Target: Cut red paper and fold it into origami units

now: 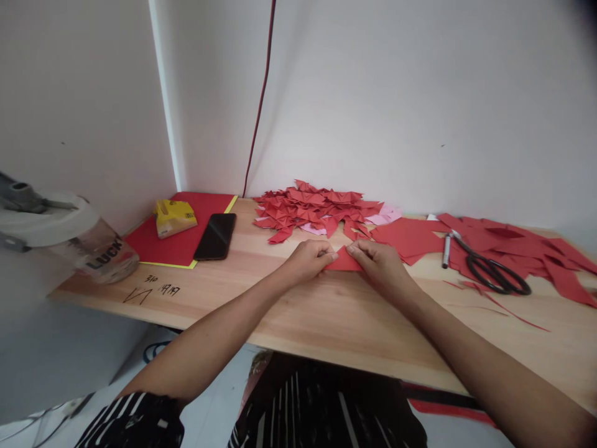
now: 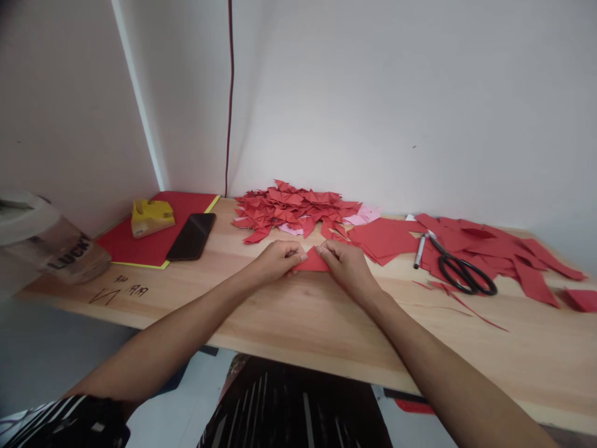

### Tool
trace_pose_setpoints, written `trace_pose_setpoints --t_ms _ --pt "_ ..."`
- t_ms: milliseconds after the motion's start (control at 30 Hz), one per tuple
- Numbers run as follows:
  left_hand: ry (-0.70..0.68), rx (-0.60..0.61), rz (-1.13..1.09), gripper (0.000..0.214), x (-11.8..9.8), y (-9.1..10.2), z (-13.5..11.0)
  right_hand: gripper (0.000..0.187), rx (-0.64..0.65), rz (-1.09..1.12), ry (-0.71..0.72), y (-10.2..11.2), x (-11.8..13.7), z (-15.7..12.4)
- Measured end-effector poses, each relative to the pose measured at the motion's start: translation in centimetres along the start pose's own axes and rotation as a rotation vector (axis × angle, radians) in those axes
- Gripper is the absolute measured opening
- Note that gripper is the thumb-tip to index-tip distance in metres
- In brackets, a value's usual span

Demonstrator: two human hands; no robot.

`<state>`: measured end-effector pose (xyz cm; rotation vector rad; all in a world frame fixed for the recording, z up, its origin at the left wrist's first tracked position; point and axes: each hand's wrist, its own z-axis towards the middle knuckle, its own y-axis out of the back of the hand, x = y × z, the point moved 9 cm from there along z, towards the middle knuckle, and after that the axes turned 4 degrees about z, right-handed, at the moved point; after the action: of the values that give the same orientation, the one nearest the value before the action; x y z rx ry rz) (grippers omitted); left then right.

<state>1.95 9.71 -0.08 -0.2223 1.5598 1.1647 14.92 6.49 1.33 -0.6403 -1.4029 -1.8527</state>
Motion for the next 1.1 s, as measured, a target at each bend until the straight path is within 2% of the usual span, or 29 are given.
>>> trace_pose_setpoints --t_ms 133,433,667,900,1100 --pt "0.009 0.008 -0.016 0.021 0.3 -0.1 0.1 0.04 -0.016 0.003 0.001 0.2 0.0 0.0" --pt "-0.036 -0.05 0.093 0.038 0.1 0.5 0.4 0.041 -0.035 0.014 -0.017 0.4 -0.4 0.1" --pt "-0.015 -0.024 0.069 0.042 0.1 0.2 0.4 0.041 -0.054 0.016 -0.025 0.7 -0.7 0.2" --pt "-0.01 0.04 -0.03 0.032 -0.4 -0.2 -0.2 0.041 -0.067 0.012 -0.035 0.9 -1.6 0.2" --pt "-0.022 0.016 0.012 0.026 -0.7 0.1 -0.2 0.039 -0.071 0.024 -0.053 1.2 -1.5 0.3"
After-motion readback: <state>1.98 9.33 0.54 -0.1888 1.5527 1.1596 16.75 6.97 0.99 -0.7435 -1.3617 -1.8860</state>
